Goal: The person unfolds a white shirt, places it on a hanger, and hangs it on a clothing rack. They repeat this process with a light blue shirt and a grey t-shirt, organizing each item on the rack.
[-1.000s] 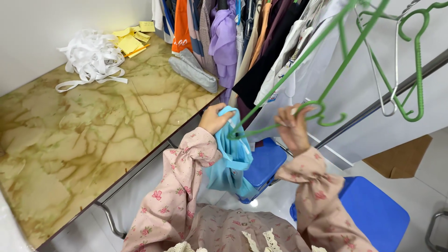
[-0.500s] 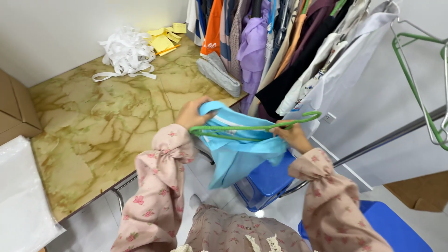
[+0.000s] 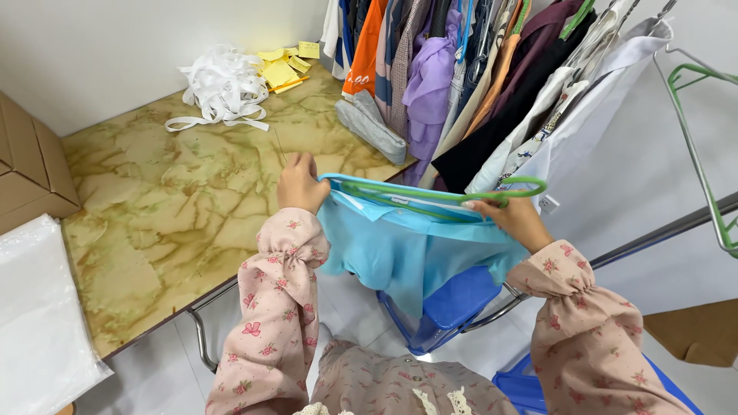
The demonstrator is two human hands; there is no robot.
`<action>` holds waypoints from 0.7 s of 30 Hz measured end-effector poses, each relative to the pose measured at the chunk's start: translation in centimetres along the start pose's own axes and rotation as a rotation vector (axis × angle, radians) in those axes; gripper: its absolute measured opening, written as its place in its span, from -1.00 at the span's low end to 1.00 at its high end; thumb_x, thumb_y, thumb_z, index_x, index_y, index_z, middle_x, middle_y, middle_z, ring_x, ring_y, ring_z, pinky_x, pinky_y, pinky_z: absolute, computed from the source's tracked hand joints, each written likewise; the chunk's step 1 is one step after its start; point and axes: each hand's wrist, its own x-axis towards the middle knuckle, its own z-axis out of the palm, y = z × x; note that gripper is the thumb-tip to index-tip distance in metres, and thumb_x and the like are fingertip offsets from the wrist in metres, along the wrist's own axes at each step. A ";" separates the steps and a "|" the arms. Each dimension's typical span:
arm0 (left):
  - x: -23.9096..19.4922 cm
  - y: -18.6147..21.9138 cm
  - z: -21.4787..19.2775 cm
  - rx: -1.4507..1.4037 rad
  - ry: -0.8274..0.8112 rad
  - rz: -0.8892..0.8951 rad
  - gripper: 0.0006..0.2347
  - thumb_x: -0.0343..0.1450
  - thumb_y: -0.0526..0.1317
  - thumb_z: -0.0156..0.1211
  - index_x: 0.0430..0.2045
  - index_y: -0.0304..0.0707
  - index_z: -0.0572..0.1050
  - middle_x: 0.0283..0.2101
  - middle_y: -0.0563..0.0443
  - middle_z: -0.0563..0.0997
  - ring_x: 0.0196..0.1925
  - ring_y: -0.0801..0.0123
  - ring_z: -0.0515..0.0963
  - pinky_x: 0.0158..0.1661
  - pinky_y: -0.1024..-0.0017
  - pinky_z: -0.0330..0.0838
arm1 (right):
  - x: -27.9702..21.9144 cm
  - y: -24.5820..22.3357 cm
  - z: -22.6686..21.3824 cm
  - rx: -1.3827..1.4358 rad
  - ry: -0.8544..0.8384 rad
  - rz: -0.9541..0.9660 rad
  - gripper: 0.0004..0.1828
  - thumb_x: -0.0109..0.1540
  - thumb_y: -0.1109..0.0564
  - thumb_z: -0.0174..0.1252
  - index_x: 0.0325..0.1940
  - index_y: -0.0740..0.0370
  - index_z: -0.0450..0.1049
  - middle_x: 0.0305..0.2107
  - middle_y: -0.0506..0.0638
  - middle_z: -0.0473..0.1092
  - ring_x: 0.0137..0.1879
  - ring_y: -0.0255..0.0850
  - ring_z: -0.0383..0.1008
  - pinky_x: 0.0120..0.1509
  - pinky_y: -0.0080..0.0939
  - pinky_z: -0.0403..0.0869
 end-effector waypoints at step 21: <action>-2.7 7.3 1.6 -0.283 -0.480 0.467 -0.74 0.34 0.02 0.34 -0.52 -0.14 0.50 -0.44 -0.03 0.63 -0.25 -0.01 0.66 -0.27 0.17 0.51 | 3.3 1.8 3.9 -0.131 -0.070 -0.135 -0.61 -0.08 -0.02 0.53 -0.35 0.09 0.48 -0.61 0.00 0.44 -0.31 0.00 0.52 -0.11 0.01 0.45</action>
